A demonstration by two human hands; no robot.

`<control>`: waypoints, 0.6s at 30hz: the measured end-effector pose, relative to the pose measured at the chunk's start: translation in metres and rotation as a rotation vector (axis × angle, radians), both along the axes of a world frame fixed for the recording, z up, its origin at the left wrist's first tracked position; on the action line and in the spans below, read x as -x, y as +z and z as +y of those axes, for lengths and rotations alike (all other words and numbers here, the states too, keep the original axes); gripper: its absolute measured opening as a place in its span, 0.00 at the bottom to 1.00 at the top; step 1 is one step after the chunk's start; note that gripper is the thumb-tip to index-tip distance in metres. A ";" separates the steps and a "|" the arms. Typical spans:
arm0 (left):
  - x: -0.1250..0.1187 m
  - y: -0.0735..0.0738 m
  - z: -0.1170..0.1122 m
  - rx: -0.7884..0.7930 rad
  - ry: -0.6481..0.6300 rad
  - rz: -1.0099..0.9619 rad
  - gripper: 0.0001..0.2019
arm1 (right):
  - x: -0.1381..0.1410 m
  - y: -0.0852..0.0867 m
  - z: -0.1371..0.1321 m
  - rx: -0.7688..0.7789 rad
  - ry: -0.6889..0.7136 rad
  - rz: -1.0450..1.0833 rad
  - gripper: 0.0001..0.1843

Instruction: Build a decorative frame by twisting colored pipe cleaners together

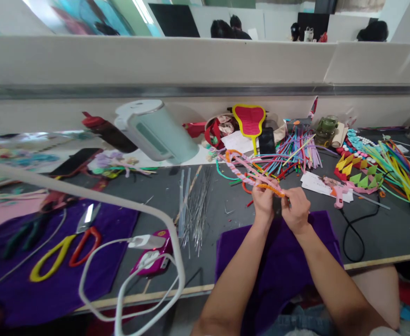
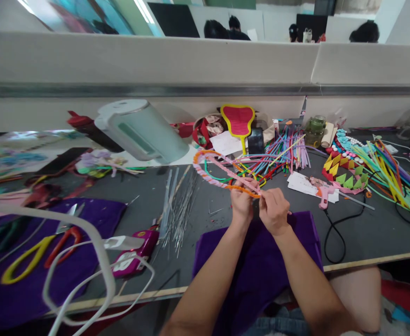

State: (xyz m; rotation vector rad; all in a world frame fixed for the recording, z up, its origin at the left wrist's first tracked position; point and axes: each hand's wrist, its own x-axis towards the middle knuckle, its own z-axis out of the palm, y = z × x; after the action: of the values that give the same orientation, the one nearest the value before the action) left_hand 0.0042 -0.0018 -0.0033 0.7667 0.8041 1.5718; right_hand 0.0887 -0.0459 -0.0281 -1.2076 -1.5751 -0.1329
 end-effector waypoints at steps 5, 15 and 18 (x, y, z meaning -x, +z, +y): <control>0.003 -0.001 0.001 0.224 -0.171 -0.204 0.10 | 0.002 0.001 0.002 0.059 -0.015 0.324 0.08; 0.002 0.002 0.002 0.385 -0.284 -0.418 0.09 | 0.003 0.011 0.014 0.426 0.371 1.396 0.14; 0.002 0.003 0.001 0.431 -0.300 -0.469 0.07 | 0.004 0.012 0.014 0.444 0.404 1.412 0.13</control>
State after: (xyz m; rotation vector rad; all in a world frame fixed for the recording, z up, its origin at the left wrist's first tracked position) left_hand 0.0021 -0.0006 0.0001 0.1778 0.6127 1.1820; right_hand 0.0848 -0.0318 -0.0165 -0.8617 -0.5169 1.1424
